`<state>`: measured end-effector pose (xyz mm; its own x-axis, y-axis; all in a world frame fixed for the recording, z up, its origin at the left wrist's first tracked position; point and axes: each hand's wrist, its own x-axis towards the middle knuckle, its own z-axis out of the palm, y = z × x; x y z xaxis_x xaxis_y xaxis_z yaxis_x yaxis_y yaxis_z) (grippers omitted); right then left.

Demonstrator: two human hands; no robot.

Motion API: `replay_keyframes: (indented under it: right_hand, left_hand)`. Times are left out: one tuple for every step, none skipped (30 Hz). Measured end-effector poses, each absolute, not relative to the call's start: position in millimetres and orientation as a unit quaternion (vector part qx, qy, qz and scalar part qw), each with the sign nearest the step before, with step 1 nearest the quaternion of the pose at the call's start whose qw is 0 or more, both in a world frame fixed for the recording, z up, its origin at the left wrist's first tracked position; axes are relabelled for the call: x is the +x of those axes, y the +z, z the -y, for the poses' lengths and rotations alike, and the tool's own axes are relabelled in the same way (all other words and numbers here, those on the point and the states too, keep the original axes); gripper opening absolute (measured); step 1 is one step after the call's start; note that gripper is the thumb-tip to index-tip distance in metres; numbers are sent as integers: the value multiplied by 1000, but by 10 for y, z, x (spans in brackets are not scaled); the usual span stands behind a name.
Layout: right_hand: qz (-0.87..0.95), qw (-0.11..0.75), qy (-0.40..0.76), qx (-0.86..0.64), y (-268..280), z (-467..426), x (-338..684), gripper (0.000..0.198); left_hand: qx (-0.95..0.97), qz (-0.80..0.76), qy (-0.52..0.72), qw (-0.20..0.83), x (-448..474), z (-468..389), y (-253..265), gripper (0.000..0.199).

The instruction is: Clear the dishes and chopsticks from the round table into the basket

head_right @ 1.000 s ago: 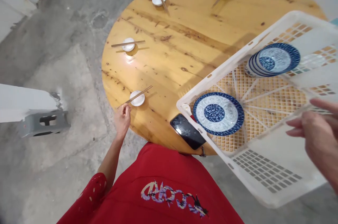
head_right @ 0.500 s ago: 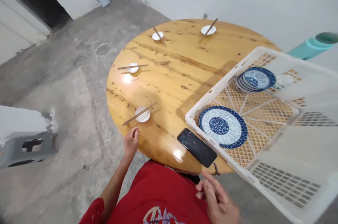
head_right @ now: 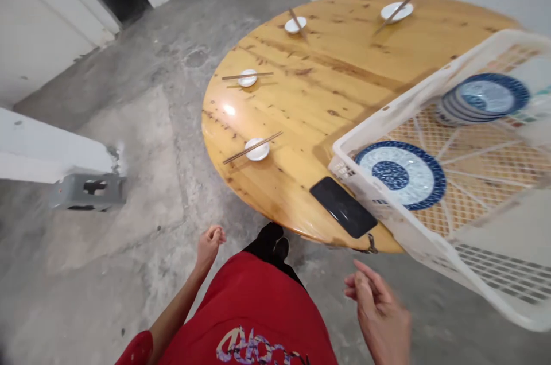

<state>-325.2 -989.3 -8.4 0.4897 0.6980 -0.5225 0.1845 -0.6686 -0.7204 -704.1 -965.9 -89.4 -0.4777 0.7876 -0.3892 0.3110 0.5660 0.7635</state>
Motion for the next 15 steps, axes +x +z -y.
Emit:
replay_keyframes:
  right_hand:
    - [265,288,439,-809,-178,9980,-3304,61]
    - [259,276,454,-807,-262,10057,-3376,61]
    - [255,269,470,-801,-330,10121,-3468,61]
    - [254,267,488,-791,-380,10170,-3574,60]
    - [259,267,507,-778,-410,10202,-3689,59]
    - [268,268,525,-762,-424,10218,-3807,58]
    - [284,268,539,-746,-424,10217,-3921,57]
    - [304,268,548,-732,-416,10201,-4025,56]
    - [326,264,551,-722,-404,10170,-4116,55]
    - [345,261,548,-716,-393,10126,-4193,55]
    - [359,261,542,-714,-385,10068,-4256,55]
    - [366,265,535,-714,-382,9996,-4311,54]
    - [366,271,527,-717,-384,9912,-4362,54]
    - [363,280,520,-721,-390,9815,-4418,54]
    - [357,291,512,-725,-398,9705,-4487,54]
  left_hand:
    - [330,-807,301,387,-7100,9854,-917,30]
    - [314,-815,290,391,-7163,10036,-925,31]
    - [293,-825,285,391,-7229,10199,-922,32]
    - [268,-834,287,388,-7296,10341,-909,33]
    - [240,-841,296,384,-7363,10458,-891,35]
    - [206,-847,308,381,-7428,10545,-873,37]
    - [171,-850,322,379,-7490,10603,-858,38]
    - [137,-851,337,379,-7551,10629,-848,39]
    - [108,-849,352,380,-7612,10626,-843,40]
    - [85,-845,365,381,-7676,10596,-845,41]
    - [68,-841,378,381,-7746,10545,-851,42]
    - [59,-836,391,380,-7826,10479,-862,43]
    - [55,-831,404,379,-7921,10404,-877,44]
    - [53,-825,415,379,-8032,10327,-897,45]
    - [53,-820,424,380,-8163,10252,-921,46]
